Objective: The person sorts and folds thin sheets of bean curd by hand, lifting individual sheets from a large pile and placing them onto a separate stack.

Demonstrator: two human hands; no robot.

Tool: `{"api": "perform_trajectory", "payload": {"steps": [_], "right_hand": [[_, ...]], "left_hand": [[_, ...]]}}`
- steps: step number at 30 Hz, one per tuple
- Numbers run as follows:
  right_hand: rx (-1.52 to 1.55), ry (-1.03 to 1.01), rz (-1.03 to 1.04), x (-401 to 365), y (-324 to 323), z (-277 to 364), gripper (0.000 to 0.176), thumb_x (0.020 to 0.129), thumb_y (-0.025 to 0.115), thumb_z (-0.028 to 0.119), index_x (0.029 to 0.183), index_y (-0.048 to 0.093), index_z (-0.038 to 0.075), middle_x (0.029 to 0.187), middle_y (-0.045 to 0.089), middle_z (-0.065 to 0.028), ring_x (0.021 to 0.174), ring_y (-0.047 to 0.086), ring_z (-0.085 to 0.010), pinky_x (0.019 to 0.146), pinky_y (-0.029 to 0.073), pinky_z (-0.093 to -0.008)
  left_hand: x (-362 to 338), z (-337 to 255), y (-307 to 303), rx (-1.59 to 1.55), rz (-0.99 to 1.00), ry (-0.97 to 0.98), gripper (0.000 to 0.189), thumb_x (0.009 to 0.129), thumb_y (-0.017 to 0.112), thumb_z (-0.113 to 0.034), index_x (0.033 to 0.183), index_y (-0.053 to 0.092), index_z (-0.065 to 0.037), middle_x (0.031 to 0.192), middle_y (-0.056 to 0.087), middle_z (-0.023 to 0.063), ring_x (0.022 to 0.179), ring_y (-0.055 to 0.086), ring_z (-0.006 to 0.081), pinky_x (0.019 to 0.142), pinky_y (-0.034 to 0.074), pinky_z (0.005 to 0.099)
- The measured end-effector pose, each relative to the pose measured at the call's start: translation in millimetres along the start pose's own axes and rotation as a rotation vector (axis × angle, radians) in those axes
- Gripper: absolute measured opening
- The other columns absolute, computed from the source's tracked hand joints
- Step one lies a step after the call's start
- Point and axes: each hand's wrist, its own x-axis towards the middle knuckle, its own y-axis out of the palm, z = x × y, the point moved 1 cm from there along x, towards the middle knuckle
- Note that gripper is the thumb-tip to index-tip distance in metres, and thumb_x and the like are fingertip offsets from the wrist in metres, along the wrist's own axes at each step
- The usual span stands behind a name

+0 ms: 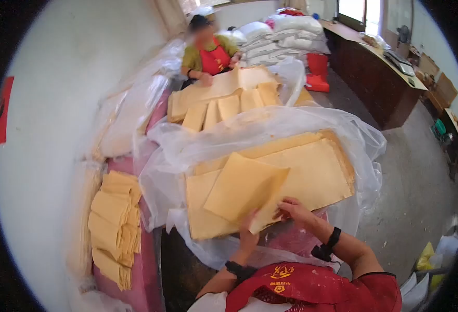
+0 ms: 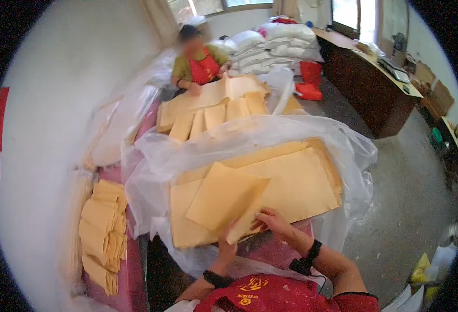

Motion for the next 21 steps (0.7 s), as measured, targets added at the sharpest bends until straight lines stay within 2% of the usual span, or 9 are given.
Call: {"api": "perform_trajectory", "payload": {"steps": [1, 3, 5, 7, 12, 14, 15, 17, 21], "right_hand": [[-0.329, -0.183, 0.029, -6.7, 14.2, 22.5, 0.032, 0.091, 0.060, 0.026, 0.113, 0.061, 0.004, 0.103, 0.065, -0.0113, 0.093, 0.063, -0.0228, 0.078, 0.050, -0.0362], [-0.644, -0.396, 0.120, 3.8, 44.8, 47.5, 0.036, 0.090, 0.061, 0.027, 0.120, 0.059, 0.007, 0.113, 0.063, -0.0129, 0.103, 0.061, -0.0253, 0.085, 0.049, -0.0387], [-1.576, -1.051, -0.022, 12.4, 54.0, 59.9, 0.049, 0.085, 0.065, 0.032, 0.129, 0.053, 0.013, 0.133, 0.052, -0.0132, 0.125, 0.048, -0.0293, 0.100, 0.039, -0.0482], [-1.733, -1.006, 0.074, 37.2, 55.9, 60.4, 0.065, 0.078, 0.070, 0.036, 0.135, 0.047, 0.015, 0.146, 0.038, -0.0129, 0.138, 0.033, -0.0301, 0.106, 0.029, -0.0547], [-1.851, -1.142, 0.207, 98.0, 36.3, 36.0, 0.066, 0.079, 0.067, 0.037, 0.136, 0.045, 0.014, 0.144, 0.040, -0.0142, 0.136, 0.036, -0.0301, 0.106, 0.030, -0.0543], [-1.871, -1.157, 0.188, 97.8, 43.4, 36.1, 0.062, 0.080, 0.066, 0.036, 0.135, 0.047, 0.014, 0.142, 0.041, -0.0148, 0.134, 0.037, -0.0297, 0.103, 0.032, -0.0534], [-1.891, -1.154, 0.138, 96.2, 45.6, 35.4, 0.059, 0.081, 0.065, 0.034, 0.133, 0.048, 0.014, 0.141, 0.042, -0.0153, 0.133, 0.039, -0.0292, 0.100, 0.034, -0.0526], [-1.921, -1.150, 0.132, 98.9, 49.9, 31.8, 0.055, 0.081, 0.063, 0.034, 0.131, 0.050, 0.014, 0.138, 0.045, -0.0158, 0.129, 0.042, -0.0296, 0.098, 0.036, -0.0524], [-2.050, -1.061, 0.253, 87.9, 57.7, 18.1, 0.037, 0.085, 0.060, 0.031, 0.118, 0.059, 0.014, 0.113, 0.062, -0.0169, 0.106, 0.060, -0.0277, 0.089, 0.042, -0.0490]], "left_hand": [[-3.9, 13.0, -15.4, -0.393, -0.027, -0.351, 0.051, 0.088, 0.067, -0.030, 0.129, 0.053, -0.003, 0.122, 0.058, 0.0160, 0.114, 0.056, 0.0285, 0.094, 0.046, 0.0446], [-3.2, 54.6, -23.9, -0.444, -0.221, -0.473, 0.047, 0.091, 0.063, -0.030, 0.129, 0.053, -0.005, 0.119, 0.059, 0.0129, 0.108, 0.059, 0.0256, 0.086, 0.050, 0.0420], [-1.3, 61.4, -46.1, -0.511, -0.388, -0.579, 0.043, 0.094, 0.059, -0.030, 0.128, 0.052, -0.006, 0.117, 0.060, 0.0097, 0.101, 0.062, 0.0228, 0.078, 0.054, 0.0393], [10.5, 31.2, -62.3, -0.844, -0.150, -0.736, 0.041, 0.099, 0.051, -0.023, 0.129, 0.048, 0.004, 0.123, 0.057, 0.0102, 0.107, 0.058, 0.0206, 0.089, 0.050, 0.0357], [22.6, 68.0, -68.3, -0.890, -0.256, -0.754, 0.045, 0.093, 0.059, -0.029, 0.129, 0.047, -0.005, 0.107, 0.060, 0.0099, 0.094, 0.063, 0.0238, 0.076, 0.055, 0.0413], [23.3, 41.6, -86.9, -0.065, -0.462, -0.517, 0.050, 0.086, 0.066, -0.025, 0.128, 0.047, -0.004, 0.108, 0.061, 0.0134, 0.099, 0.062, 0.0295, 0.084, 0.052, 0.0446], [21.4, 11.3, -93.6, -0.065, -0.471, -0.524, 0.050, 0.086, 0.066, -0.025, 0.128, 0.047, -0.004, 0.108, 0.061, 0.0134, 0.099, 0.062, 0.0295, 0.084, 0.052, 0.0446], [20.4, -60.8, -103.4, 0.749, -0.496, 0.236, 0.057, 0.078, 0.072, -0.024, 0.126, 0.049, -0.003, 0.109, 0.062, 0.0171, 0.106, 0.059, 0.0345, 0.093, 0.047, 0.0452], [-0.5, -34.1, -94.0, 0.994, -0.145, 0.277, 0.055, 0.079, 0.070, -0.029, 0.124, 0.054, -0.002, 0.115, 0.061, 0.0211, 0.117, 0.054, 0.0349, 0.103, 0.039, 0.0431]]}}
